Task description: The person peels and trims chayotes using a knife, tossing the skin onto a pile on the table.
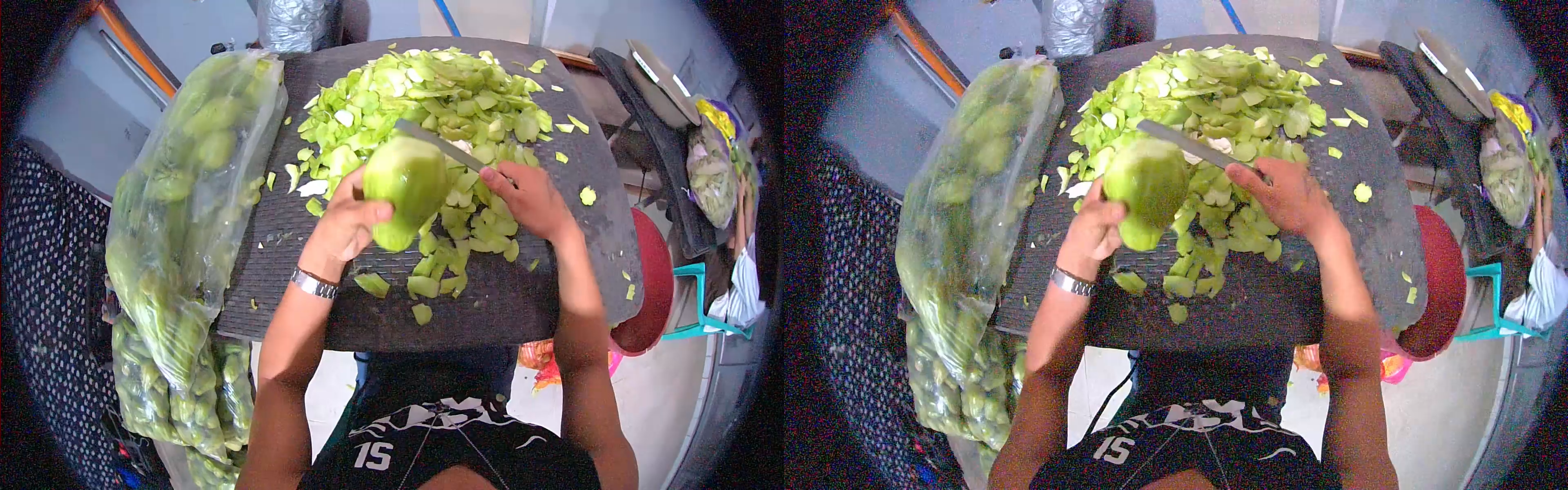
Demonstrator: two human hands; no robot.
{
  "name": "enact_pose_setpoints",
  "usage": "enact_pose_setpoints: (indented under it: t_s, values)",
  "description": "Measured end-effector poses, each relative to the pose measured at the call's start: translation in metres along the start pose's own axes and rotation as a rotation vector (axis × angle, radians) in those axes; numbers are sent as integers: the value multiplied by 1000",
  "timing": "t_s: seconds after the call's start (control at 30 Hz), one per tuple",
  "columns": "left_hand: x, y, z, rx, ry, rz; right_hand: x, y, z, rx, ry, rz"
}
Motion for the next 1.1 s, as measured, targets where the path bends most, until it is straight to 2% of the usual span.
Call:
enact_pose_setpoints:
  t_s: [0.03,0.13,0.17,0.2,0.27,0.37,0.47,0.57,0.7,0.77,0.83,0.93,1.0,1.1]
  values:
    - [-3,0,-4,74,4,-93,-1,-2,1,14,11,-35]
    - [6,3,-4,-61,-31,197,-2,-4,3,43,85,-110]
    - [3,0,-8,-29,43,171,0,-1,3,41,138,-116]
    - [-7,-2,-12,-43,3,228,0,1,2,39,192,-122]
    - [-31,-6,-14,-77,-77,344,-4,-11,5,-9,171,-107]
    - [-24,-9,-15,-101,-27,253,9,-30,12,-171,164,-101]
    - [11,-9,-9,-145,243,199,26,-51,19,-296,153,-6]
    - [14,-17,-12,-175,116,155,35,-61,22,-362,161,55]
    - [14,-22,-12,-231,62,173,32,-63,25,-404,174,193]
    - [6,-24,-13,-277,-72,226,30,-56,22,-408,236,182]
    - [-4,-26,-16,-366,-301,329,25,-44,18,-377,243,168]
    - [9,-22,-10,-324,117,216,19,-30,13,-298,169,140]
    - [5,-23,-10,-317,159,159,21,-31,12,-263,135,109]
    - [8,-26,-11,-297,201,60,19,-44,16,-360,173,61]
Point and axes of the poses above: each hand's wrist, its own z-axis away from the middle knuckle, its own x-axis out of the palm, y = z × x, the point moved 2 cm from there along -z, towards the middle knuckle, and after that the axes turned 9 degrees about -x, right-handed, at the moved point
